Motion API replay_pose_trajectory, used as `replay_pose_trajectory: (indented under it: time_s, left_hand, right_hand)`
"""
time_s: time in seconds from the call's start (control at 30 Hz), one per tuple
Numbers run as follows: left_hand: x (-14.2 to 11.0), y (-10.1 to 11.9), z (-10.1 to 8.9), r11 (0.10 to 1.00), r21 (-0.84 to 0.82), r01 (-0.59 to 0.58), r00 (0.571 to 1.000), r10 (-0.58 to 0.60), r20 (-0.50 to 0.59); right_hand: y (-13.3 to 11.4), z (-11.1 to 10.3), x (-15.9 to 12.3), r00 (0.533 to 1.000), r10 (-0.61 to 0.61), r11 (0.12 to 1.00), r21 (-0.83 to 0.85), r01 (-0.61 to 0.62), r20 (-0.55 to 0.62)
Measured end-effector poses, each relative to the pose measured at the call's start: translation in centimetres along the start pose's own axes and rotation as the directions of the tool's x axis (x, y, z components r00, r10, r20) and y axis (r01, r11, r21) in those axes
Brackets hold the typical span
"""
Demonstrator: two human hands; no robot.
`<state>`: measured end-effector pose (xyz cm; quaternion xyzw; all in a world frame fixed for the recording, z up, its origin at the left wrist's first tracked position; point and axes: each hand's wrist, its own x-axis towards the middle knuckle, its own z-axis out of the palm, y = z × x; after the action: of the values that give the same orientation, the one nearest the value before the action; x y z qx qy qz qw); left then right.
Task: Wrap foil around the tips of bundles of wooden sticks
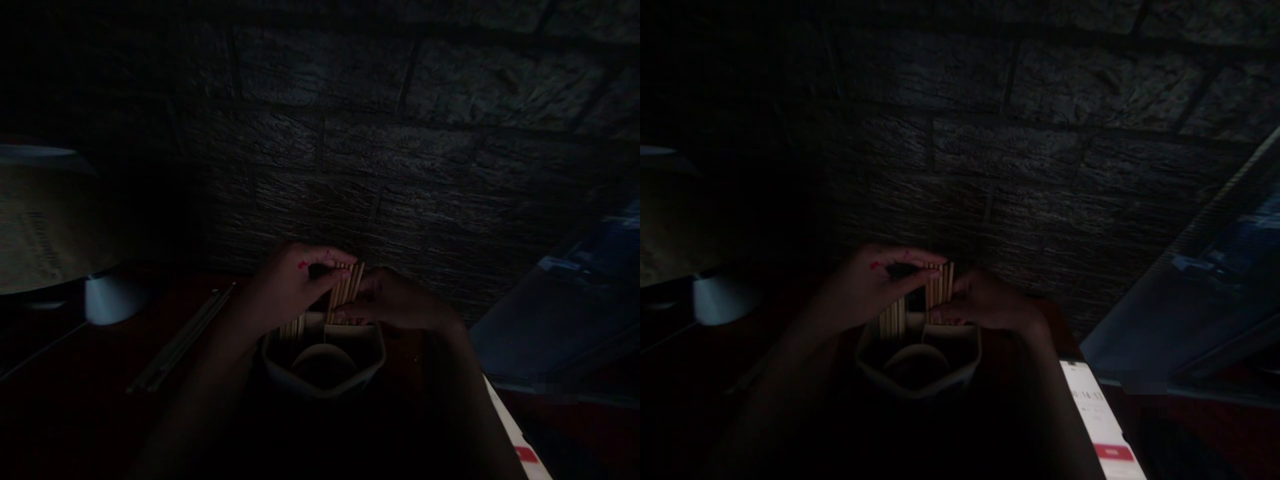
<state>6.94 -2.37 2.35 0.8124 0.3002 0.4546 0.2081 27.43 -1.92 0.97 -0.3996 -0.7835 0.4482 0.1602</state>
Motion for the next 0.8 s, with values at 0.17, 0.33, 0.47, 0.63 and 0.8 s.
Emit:
replay_pose_trajectory:
  time_s: [0.17,0.33,0.47,0.63,0.8]
  left_hand:
    - [0.0,0.0,-0.2,0.999,0.003,0.038,0.999,-0.038,0.021]
    - [-0.1,0.0,-0.6,0.996,-0.022,0.086,0.994,-0.084,0.07]
    - [-0.1,-0.1,-0.7,0.994,-0.034,0.1,0.991,-0.096,0.095]
    - [-0.1,0.0,-0.8,0.993,0.002,0.116,0.988,-0.116,0.101]
    - [-0.2,0.3,-1.5,0.99,0.011,0.139,0.987,-0.14,0.076]
  right_hand:
    - [0.3,-0.2,-0.1,0.997,-0.076,0.993,-0.088,0.075,-0.005]
    - [0.0,-0.3,-0.1,0.99,-0.138,0.978,-0.16,0.131,-0.034]
    - [-0.3,-0.2,-0.1,0.991,-0.132,0.983,-0.132,0.126,-0.037]
    - [-0.6,-0.1,-0.6,0.992,-0.12,0.992,-0.042,0.118,-0.045]
    - [-0.8,0.0,-0.9,0.989,-0.123,0.992,-0.02,0.122,-0.076]
